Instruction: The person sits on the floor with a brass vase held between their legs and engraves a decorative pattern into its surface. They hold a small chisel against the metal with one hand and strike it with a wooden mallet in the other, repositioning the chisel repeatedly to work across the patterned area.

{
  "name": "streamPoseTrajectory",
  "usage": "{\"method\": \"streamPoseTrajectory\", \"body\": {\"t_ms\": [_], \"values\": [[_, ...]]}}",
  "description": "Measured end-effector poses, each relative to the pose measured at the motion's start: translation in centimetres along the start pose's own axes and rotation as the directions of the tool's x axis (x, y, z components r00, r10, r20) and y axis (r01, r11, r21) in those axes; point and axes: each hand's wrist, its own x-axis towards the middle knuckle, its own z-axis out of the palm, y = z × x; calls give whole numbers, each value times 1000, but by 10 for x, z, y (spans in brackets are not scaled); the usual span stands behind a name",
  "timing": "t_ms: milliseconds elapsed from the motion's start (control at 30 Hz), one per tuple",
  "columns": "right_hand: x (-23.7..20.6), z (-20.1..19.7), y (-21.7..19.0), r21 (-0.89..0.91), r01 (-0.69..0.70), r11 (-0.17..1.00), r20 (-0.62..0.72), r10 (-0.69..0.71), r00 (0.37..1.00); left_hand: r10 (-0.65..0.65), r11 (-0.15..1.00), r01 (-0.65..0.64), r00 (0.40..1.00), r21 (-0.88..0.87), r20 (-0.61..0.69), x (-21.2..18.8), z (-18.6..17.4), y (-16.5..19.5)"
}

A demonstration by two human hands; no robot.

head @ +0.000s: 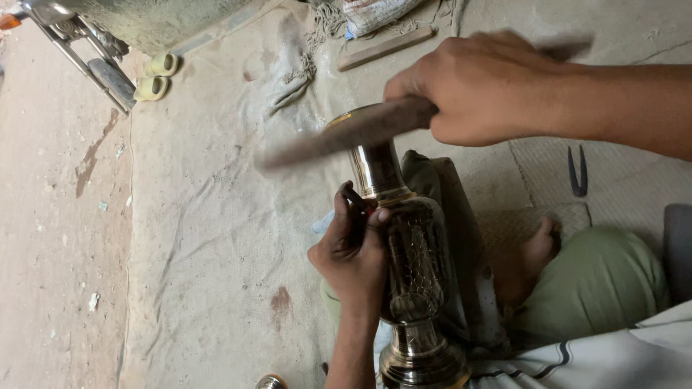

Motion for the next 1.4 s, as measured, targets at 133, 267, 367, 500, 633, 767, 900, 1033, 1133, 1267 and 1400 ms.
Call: {"method": "streamPoseTrajectory", "body": {"t_ms": [133,267,367,500,633,767,900,1033,1133,1267,1400], "values": [[-4,-6,1,20,-42,999,33,41,999,-43,999,43,999,-10,17,3,0,-1],[-5,-3,7,246,-115,962,96,94,991,-60,998,60,998,-15,22,7,1,4],[-5,-1,11,-141,3,990,-3,-4,1000,-103,994,102,994,25,30,10,1,9],[-6,-1,12,11,-9,1000,-7,9,1000,-128,989,125,991,73,42,12,1,15],[-8,0,13,37,-37,999,2,37,999,-120,991,117,991,61,54,12,2,15],[-11,3,17,-116,-24,993,13,26,1000,-105,993,101,992,55,74,12,2,13],[-18,4,23,103,-38,994,-22,40,999,-48,996,39,993,84,109,12,1,11],[-26,9,28,64,-161,985,79,156,985,39,995,-55,985,86,170,12,-1,9],[-33,21,34,131,-112,985,-6,114,993,82,990,-108,965,90,249,16,-3,9],[-43,56,46,331,-309,891,178,263,948,-12,989,-53,898,135,439,31,-6,11],[-68,114,60,597,-78,799,-217,254,943,80,989,-141,762,45,642,50,-7,15]]}}
